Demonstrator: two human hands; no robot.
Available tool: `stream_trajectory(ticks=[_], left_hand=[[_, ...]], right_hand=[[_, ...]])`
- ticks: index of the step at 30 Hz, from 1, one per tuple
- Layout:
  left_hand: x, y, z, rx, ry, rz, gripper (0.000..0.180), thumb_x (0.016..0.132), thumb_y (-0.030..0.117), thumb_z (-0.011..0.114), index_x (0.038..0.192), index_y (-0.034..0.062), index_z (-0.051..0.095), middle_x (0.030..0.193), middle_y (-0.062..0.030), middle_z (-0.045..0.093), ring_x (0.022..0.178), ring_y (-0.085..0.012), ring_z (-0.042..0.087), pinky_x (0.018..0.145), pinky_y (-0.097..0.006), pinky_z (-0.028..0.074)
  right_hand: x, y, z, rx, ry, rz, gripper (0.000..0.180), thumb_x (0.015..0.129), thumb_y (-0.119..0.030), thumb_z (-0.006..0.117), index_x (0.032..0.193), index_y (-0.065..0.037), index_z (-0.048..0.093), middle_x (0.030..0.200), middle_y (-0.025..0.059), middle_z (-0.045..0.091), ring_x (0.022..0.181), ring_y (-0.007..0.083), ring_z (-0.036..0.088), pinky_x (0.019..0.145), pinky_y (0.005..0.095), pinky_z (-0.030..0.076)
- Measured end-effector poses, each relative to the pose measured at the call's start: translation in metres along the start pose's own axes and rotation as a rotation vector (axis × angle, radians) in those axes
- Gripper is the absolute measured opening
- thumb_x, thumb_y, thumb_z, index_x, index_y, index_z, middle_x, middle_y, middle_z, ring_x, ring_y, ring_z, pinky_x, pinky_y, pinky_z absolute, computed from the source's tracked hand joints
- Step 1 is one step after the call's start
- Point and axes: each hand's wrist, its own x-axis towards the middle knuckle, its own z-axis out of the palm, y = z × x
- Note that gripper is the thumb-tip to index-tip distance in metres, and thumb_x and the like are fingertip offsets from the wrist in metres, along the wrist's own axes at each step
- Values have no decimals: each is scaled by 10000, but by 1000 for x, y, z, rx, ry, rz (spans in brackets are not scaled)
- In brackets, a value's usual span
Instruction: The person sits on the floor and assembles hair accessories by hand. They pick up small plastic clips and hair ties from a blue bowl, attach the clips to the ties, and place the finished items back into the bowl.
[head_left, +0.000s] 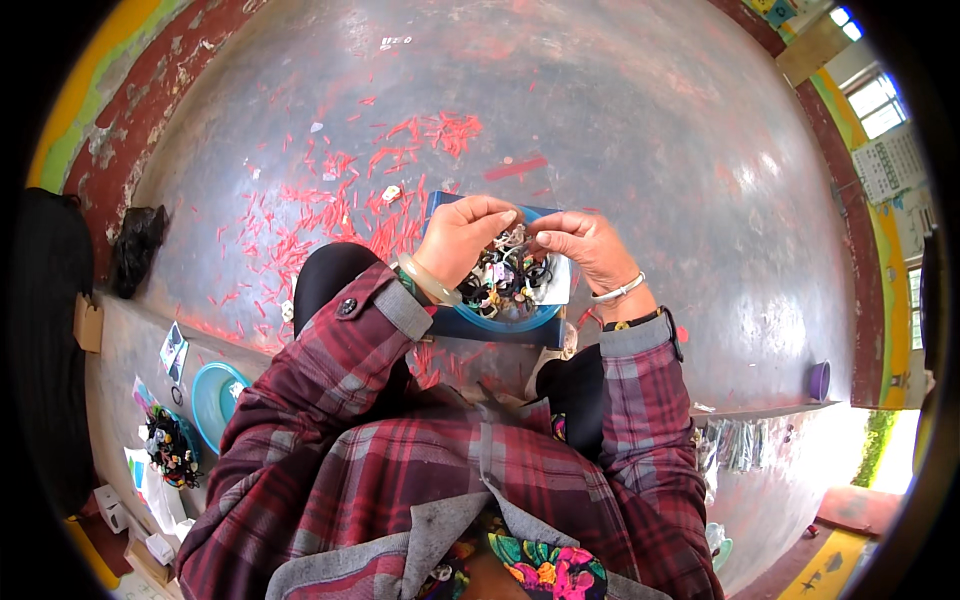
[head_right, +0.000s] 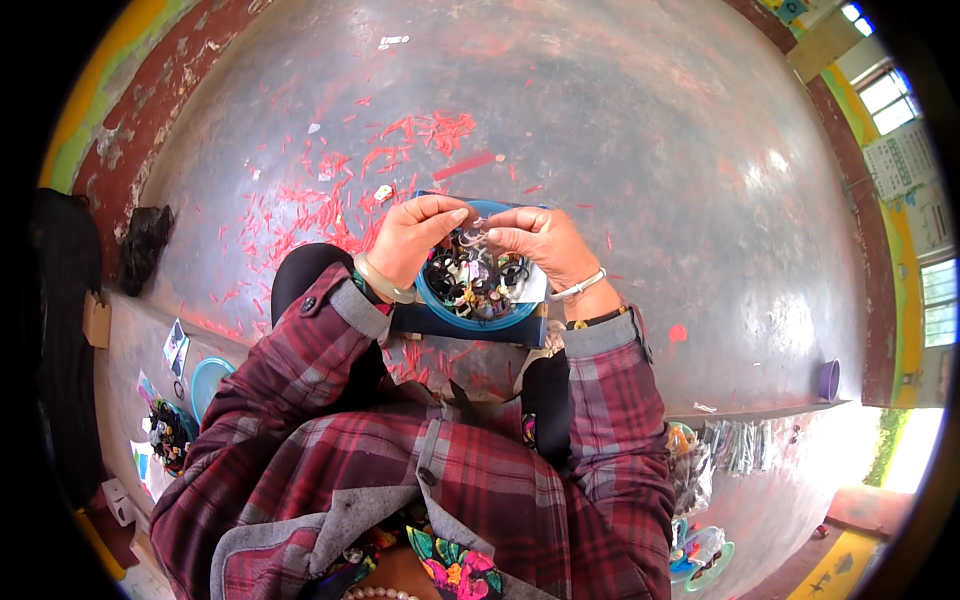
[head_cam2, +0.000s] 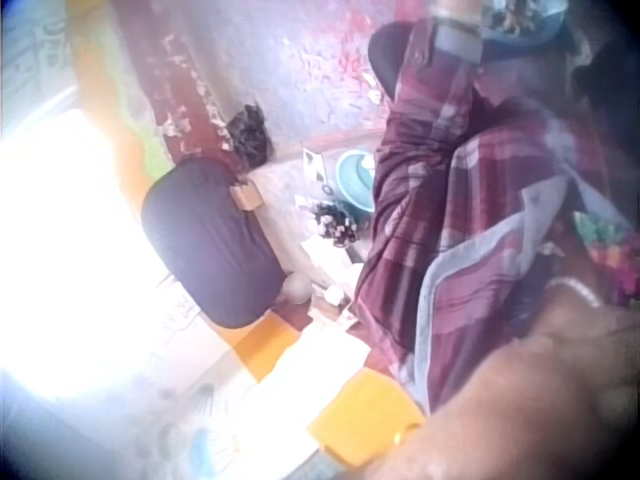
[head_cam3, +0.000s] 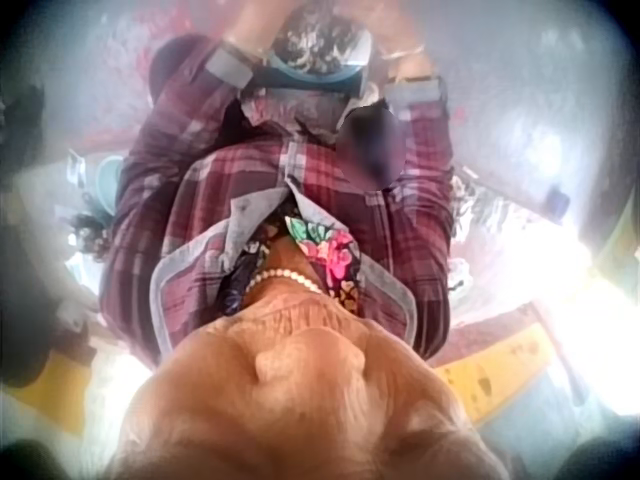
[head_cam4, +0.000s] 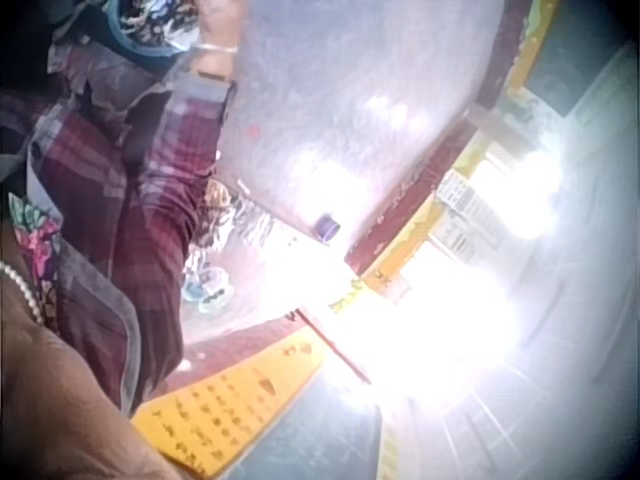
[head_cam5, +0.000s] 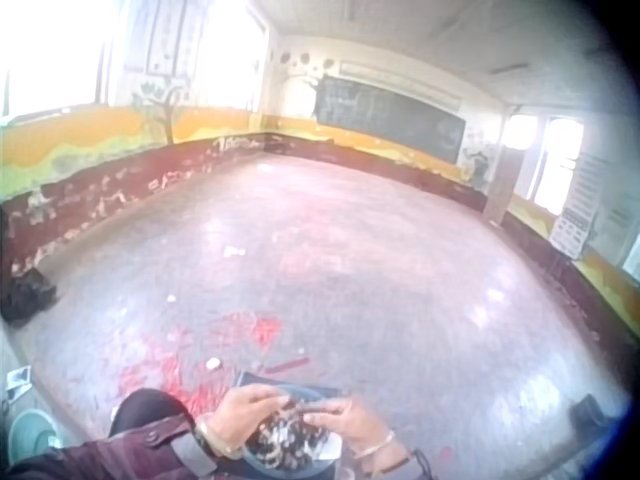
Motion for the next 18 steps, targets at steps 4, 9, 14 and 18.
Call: stream_trajectory(ticks=[4, 9, 14, 18], left_hand=[[-1, 3, 4, 99, -62, 12, 165, 855, 86, 548, 981, -2, 609, 878, -24, 629, 729, -58, 530, 633, -192, 431], [1, 0, 4, 1, -62, -4, 157, 864, 69, 525, 984, 8, 606, 897, -33, 625, 750, -69, 541, 627, -196, 444], [4, 3, 13, -148, -21, -32, 159, 873, 57, 499, 993, 20, 597, 925, -49, 619, 813, -103, 572, 629, -216, 476], [9, -2, 17, -164, -32, -19, 169, 878, 55, 486, 1012, 24, 585, 943, -59, 615, 841, -117, 580, 631, -223, 485]], right_hand=[[-3, -5, -8, -42, 37, -20, 212, 748, -109, 680, 897, 37, 643, 763, 68, 639, 688, 113, 587, 648, 236, 471], [-4, -3, -11, -175, 31, -47, 175, 756, -107, 663, 858, 35, 656, 740, 59, 635, 681, 107, 581, 632, 235, 468], [-4, -6, -9, -176, 118, -74, 168, 751, -102, 660, 842, 39, 659, 709, 54, 633, 636, 103, 574, 601, 232, 464], [-6, -9, -8, -216, 170, -138, 152, 745, -98, 659, 814, 37, 661, 686, 50, 631, 614, 103, 572, 581, 236, 465]])
